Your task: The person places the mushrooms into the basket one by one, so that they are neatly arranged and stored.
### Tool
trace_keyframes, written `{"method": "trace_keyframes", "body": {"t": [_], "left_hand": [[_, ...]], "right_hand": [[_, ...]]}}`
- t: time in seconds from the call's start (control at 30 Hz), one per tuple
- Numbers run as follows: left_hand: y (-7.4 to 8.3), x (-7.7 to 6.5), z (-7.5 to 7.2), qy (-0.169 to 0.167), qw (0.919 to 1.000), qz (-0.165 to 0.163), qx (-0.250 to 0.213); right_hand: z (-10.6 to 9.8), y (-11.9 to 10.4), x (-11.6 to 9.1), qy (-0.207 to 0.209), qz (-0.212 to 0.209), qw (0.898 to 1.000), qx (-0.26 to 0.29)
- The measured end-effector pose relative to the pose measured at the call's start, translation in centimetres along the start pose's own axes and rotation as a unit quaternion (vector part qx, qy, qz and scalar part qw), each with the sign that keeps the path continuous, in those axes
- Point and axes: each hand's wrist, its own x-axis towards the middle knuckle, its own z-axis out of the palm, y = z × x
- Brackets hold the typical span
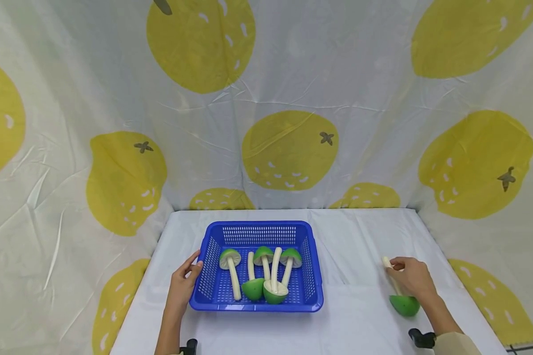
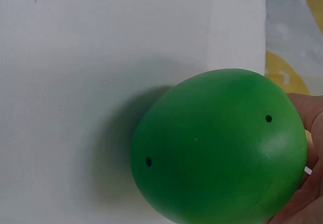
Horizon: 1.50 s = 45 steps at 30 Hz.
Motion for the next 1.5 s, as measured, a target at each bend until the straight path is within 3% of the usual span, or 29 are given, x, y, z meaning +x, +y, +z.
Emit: {"method": "trace_keyframes", "body": {"t": [0.3,0.77,0.97,1.5], "left_hand": [[-0.1,0.1,0.1,0.004,0.9999,0.010,-0.005],[0.0,0.0,0.0,0.007,0.9998,0.017,-0.008],[0.2,-0.1,0.1,0.004,0.9999,0.011,-0.008],[-0.2,0.2,0.0,0.006,0.9999,0.011,-0.002]], "right_hand": [[0.4,-1.2,0.0,0.004,0.009,0.998,0.056],[-0.2,-4.6,0.5,-0.005,0.007,0.986,0.164],[-0.5,-6.2,0.5,-0.018,0.021,0.979,0.202],[-0.7,-11.5,0.9,-0.001,-0.001,0.958,0.287]]}}
